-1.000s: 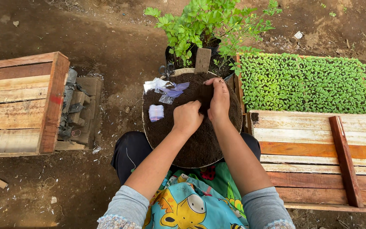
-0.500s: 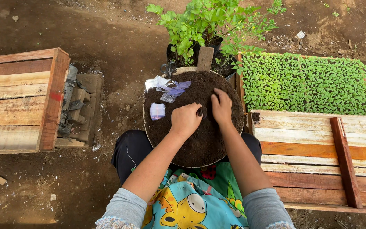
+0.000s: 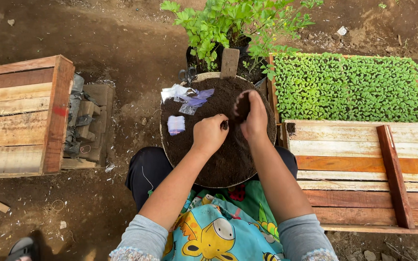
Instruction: The person sits and repeatedly scoops soil from a round tray, mixes it with small items from packets, and rolls the mixture into compact balls. They place each finished soil ball into a wooden seedling tray to the right.
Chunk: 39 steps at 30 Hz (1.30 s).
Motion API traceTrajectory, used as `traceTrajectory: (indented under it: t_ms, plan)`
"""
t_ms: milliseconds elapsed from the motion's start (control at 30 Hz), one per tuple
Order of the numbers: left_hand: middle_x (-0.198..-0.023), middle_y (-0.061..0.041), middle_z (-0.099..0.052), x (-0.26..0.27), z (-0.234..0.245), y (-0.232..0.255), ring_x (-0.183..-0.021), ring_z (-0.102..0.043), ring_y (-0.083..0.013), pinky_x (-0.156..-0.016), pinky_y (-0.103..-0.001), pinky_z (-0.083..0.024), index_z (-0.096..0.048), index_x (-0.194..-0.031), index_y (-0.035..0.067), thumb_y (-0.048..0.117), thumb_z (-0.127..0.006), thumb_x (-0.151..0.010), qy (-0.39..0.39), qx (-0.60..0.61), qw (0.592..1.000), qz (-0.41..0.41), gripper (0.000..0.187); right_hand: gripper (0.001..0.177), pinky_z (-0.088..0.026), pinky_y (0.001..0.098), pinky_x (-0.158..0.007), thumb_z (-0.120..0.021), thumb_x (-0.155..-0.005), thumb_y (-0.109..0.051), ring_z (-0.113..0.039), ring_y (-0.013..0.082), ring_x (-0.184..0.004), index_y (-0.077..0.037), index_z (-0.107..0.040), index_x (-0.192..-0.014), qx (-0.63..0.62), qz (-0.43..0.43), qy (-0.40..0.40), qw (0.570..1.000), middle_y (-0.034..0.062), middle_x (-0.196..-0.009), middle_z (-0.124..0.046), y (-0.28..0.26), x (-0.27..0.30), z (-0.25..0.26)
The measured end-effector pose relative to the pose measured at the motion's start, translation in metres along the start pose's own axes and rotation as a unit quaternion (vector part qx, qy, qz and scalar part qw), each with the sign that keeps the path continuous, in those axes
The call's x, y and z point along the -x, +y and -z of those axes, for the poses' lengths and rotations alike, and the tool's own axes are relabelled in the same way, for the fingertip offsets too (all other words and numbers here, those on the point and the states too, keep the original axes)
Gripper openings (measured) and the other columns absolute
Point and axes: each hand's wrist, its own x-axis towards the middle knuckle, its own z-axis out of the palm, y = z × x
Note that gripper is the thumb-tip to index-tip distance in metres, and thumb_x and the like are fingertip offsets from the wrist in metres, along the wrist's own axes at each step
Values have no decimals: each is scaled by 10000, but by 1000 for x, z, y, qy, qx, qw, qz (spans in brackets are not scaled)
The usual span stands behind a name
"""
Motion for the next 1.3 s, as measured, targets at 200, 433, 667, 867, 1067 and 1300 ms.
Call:
traceTrajectory:
  t_ms: [200,433,667,867,1067,1300]
  plan:
    - [-940,-269,-703,3,12,0,-881,-698,-417,-713,-487,-589,-662,-1147,-49,109,-605,-879,-19,91,994,66,316,203,-426,371,-859,-328,-1040,-213,-509,223,-909,-74,-431,-935,0,24,-127,992,95,-905,-455,22,3,1]
    - [-671,-171,-689,-1,-10,-14,-685,-701,-325,-573,-379,-556,-738,-917,41,81,-610,-842,18,176,982,71,154,551,-276,480,-1085,-719,-747,-111,-397,297,-1246,-117,-522,-1262,395,54,-228,889,93,-1265,-537,-14,38,26]
    - [-723,-160,-700,-4,-26,6,-709,-713,-258,-609,-363,-557,-723,-933,86,76,-653,-803,49,247,965,75,148,500,-462,552,-914,-702,-799,-72,-585,415,-1117,-119,-529,-1265,470,1,-186,863,209,-1136,-629,-20,40,32]
    - [-942,-111,-660,-7,2,-52,-886,-641,-364,-723,-483,-533,-678,-1039,161,80,-617,-823,160,-66,985,2,239,407,-511,533,-858,-719,-831,-44,-636,419,-1047,-89,-564,-1205,405,-21,-88,910,222,-1091,-672,-34,33,91]
    - [-1164,27,-641,1,2,-144,-1122,-568,-260,-808,-427,-519,-718,-1081,229,225,-738,-753,115,-377,918,29,329,418,-500,575,-841,-745,-833,-115,-622,468,-1022,-100,-549,-1202,482,-47,92,870,256,-1049,-663,-18,18,225]
    - [-1037,133,-646,-1,-14,-206,-1115,-573,-167,-908,-334,-492,-725,-986,349,320,-764,-837,161,-403,901,-22,157,364,-508,550,-802,-692,-815,-199,-659,418,-929,-140,-520,-1130,553,-148,280,771,189,-916,-670,77,-7,390]
